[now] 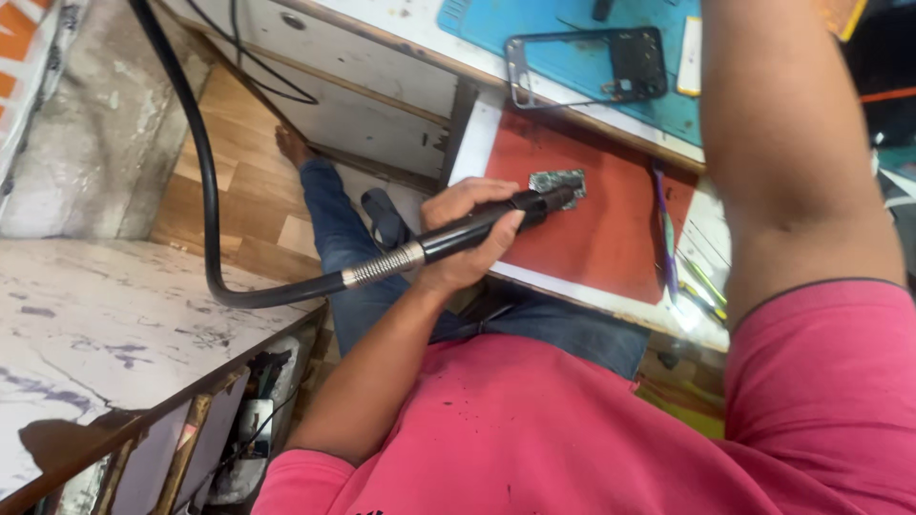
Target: The person cleans a small circuit board using a toothbrush and then uses a hot air gun to blow off debris. The person holds the board with one hand while scrubbing with the other, then switches to the hot air tool to clear the surface.
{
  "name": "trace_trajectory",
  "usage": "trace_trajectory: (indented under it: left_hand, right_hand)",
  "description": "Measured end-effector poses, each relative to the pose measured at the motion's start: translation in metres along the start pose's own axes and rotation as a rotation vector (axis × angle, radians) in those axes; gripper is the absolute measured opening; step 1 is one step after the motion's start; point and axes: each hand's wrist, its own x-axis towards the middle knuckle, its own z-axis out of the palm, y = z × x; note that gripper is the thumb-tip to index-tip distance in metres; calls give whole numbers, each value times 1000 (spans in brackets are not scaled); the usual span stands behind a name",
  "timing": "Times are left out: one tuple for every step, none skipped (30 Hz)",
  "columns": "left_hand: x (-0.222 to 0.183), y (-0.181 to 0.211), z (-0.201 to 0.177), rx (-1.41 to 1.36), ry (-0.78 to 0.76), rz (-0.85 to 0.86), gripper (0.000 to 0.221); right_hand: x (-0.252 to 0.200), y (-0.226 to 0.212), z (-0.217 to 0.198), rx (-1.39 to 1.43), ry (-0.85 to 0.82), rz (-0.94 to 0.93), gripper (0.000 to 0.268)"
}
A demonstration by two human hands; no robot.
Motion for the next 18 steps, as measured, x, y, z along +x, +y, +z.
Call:
trace_trajectory:
  left_hand:
    - [1,0,0,-11,-7,19,22]
    - [2,1,0,-16,-7,-5,22]
    - [2,3,-1,-22,-7,-30,22]
    - [0,5,-3,-20,5,-59,22]
    - [-1,7,-5,-27,7,-50,22]
    - [-1,7,-5,-39,12,-42,22]
    - [-2,8,-5,-50,16,-33,22]
    - [-2,9,-6,-63,16,-39,23]
    - [-2,8,-5,-77,16,-45,23]
    - [-4,8,-6,-88,16,-57,23]
    - [-5,6,-6,-87,6,-59,23]
    - [-7,6,-7,-81,-8,-63,23]
    - [-8,5,-8,-75,-22,-67,23]
    - [-9,3,-8,-81,-24,-81,24]
    - [-9,2,-8,-88,-27,-95,24]
    - [-8,1,-7,-97,-33,-105,24]
    - [-8,0,-7,-102,-30,-110,24]
    - [-8,0,-6,-109,-25,-115,24]
  right_hand:
    - [-17,15,-10,4,25,22,27]
    - [-32,29,-20,12,55,45,28]
    - [-47,40,-32,21,84,75,28]
    - [-57,48,-41,40,113,93,29]
    - [-69,53,-51,71,160,105,30]
    - [-81,57,-62,90,195,127,32]
    - [-111,54,-76,111,242,149,33]
    - [-140,49,-88,133,298,172,34]
    - [-173,44,-99,156,359,206,35]
    - [-209,37,-105,174,417,228,36]
    - [-246,32,-112,201,478,357,37]
    - [-281,26,-115,234,545,564,24]
    - [-313,21,-116,267,608,772,24]
    - [-339,20,-123,166,563,756,19]
    - [-359,19,-128,67,515,738,19]
    - [-371,19,-132,-33,469,720,25]
    - [-379,19,-136,-129,420,697,22]
    - [-382,19,-140,-225,368,670,19]
